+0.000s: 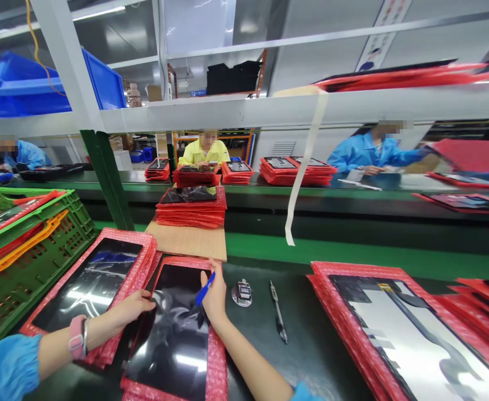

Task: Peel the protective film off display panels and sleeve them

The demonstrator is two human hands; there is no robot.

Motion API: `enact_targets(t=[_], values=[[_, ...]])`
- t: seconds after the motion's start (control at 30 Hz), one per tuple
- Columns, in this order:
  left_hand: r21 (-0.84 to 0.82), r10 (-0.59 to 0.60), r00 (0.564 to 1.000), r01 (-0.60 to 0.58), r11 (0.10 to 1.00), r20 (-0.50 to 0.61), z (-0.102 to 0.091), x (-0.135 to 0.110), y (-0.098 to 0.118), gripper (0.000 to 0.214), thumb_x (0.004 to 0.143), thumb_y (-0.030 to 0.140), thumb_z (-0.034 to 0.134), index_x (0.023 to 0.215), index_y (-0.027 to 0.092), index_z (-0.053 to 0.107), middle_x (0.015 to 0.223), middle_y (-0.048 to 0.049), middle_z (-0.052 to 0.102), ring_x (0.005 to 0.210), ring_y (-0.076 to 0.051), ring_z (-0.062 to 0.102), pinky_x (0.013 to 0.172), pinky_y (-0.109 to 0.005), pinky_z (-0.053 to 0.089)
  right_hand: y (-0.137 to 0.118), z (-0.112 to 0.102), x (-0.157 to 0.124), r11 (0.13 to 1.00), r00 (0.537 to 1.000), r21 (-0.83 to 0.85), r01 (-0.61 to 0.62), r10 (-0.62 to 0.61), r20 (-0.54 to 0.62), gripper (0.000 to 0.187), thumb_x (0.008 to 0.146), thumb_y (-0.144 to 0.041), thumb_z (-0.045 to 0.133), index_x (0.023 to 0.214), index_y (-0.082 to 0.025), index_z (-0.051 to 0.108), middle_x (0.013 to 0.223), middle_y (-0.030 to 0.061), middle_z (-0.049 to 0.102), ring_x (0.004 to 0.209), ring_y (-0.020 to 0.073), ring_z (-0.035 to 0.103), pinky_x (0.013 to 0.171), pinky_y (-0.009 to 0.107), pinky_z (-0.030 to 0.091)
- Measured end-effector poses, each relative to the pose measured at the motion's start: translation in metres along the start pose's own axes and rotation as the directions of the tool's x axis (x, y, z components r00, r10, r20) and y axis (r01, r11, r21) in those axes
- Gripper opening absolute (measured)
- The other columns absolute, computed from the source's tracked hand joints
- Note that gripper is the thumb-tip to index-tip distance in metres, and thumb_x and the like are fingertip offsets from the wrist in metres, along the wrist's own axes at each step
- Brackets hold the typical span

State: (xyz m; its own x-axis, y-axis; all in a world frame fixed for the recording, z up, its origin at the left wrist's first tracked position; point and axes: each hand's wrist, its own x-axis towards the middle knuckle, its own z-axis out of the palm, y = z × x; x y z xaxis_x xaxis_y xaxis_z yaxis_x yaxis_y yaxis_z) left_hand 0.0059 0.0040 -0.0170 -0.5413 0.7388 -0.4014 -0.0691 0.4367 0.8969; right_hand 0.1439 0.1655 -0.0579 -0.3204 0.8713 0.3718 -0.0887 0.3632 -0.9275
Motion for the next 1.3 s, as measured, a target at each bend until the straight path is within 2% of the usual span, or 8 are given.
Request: enact_targets(t=[0.17,0.37,0.63,0.73,0.83,1.03,1.2,1.3], values=[[0.112,-0.076,0.996,0.08,0.991,-0.041,0.001,0.006,0.013,0.01,0.081,0.018,0.064,0.076,0.015,0.056,0.07,0.004,0.055,0.063,-0.012,0.052,0.065,-0.029,0.044,-0.014,-0.045,-0.011,0.964,0.984,-0.205,0.167,-0.149,0.102,0.023,0.084,-0.028,0.05,0.104,-0.023,0.061,0.118,0.0105,0.067,0.117,0.0274,0.058,0.107,0.054,0.036],[-0.063,0.006,0.99,0.003,0.998,0.141,0.006,-0.001,0.046,0.018,0.065,0.013,0.066,0.056,0.018,0.051,0.055,0.0057,0.051,0.057,-0.011,0.05,0.062,-0.026,0.04,-0.001,-0.118,-0.003,0.87,0.964,-0.416,0.265,-0.228,0.139,0.023,0.08,-0.028,0.054,0.1,-0.022,0.066,0.118,0.0135,0.068,0.116,0.0345,0.059,0.102,0.06,0.042],[-0.254,0.088,0.977,-0.037,0.967,0.195,0.021,-0.02,0.061,0.038,0.057,0.021,0.074,0.092,0.015,0.064,0.099,-0.0114,0.07,0.1,-0.028,0.063,0.089,-0.038,0.044,0.0,-0.114,0.002,0.832,0.937,-0.44,0.337,-0.25,0.245,0.016,0.078,-0.03,0.061,0.09,-0.022,0.067,0.097,0.0118,0.075,0.117,0.0327,0.058,0.108,0.058,0.037],[-0.251,0.135,0.988,-0.113,0.961,0.071,-0.004,-0.027,0.065,0.053,0.055,0.019,0.077,0.106,0.02,0.062,0.119,-0.0104,0.064,0.122,-0.028,0.051,0.099,-0.034,0.038,-0.005,-0.119,0.003,0.854,0.946,-0.418,0.31,-0.234,0.223,0.02,0.077,-0.031,0.062,0.092,-0.019,0.068,0.102,0.0153,0.073,0.125,0.0355,0.051,0.108,0.062,0.033],[-0.278,0.135,0.99,-0.119,0.953,0.038,-0.048,-0.035,0.076,0.07,0.057,0.022,0.078,0.122,0.027,0.053,0.108,-0.0046,0.07,0.103,-0.03,0.064,0.088,-0.04,0.047,-0.01,-0.122,-0.001,0.887,0.962,-0.382,0.26,-0.202,0.185,0.018,0.078,-0.035,0.062,0.088,-0.021,0.068,0.108,0.015,0.071,0.129,0.0357,0.046,0.11,0.062,0.029],[-0.241,0.102,0.984,-0.134,0.961,-0.143,-0.133,-0.04,0.08,0.038,0.072,0.019,0.06,0.109,0.026,0.059,0.085,0.0074,0.073,0.079,-0.018,0.068,0.08,-0.033,0.049,-0.035,-0.106,-0.022,0.969,0.959,-0.223,0.109,-0.044,0.278,0.031,0.085,-0.047,0.053,0.065,-0.025,0.064,0.071,0.0081,0.076,0.093,0.0311,0.071,0.089,0.05,0.053],[-0.127,0.081,0.965,-0.115,0.985,-0.251,-0.15,-0.035,0.064,0.024,0.074,0.025,0.062,0.097,0.02,0.06,0.074,0.0059,0.071,0.077,-0.02,0.067,0.075,-0.032,0.048,-0.052,-0.081,-0.041,0.979,0.894,0.027,-0.202,0.173,0.413,0.047,0.095,-0.055,0.022,0.1,-0.022,0.054,0.048,-0.001,0.065,0.059,0.0224,0.071,0.062,0.037,0.057],[0.01,0.199,0.882,-0.216,0.976,-0.426,-0.152,-0.033,0.065,0.017,0.075,0.026,0.06,0.092,0.02,0.061,0.071,0.0045,0.07,0.083,-0.022,0.066,0.08,-0.035,0.048,-0.05,-0.07,-0.048,0.939,0.862,0.087,-0.334,0.267,0.431,0.047,0.087,-0.066,0.03,0.084,-0.024,0.05,0.055,-0.002,0.062,0.045,0.0173,0.06,0.043,0.027,0.045]])
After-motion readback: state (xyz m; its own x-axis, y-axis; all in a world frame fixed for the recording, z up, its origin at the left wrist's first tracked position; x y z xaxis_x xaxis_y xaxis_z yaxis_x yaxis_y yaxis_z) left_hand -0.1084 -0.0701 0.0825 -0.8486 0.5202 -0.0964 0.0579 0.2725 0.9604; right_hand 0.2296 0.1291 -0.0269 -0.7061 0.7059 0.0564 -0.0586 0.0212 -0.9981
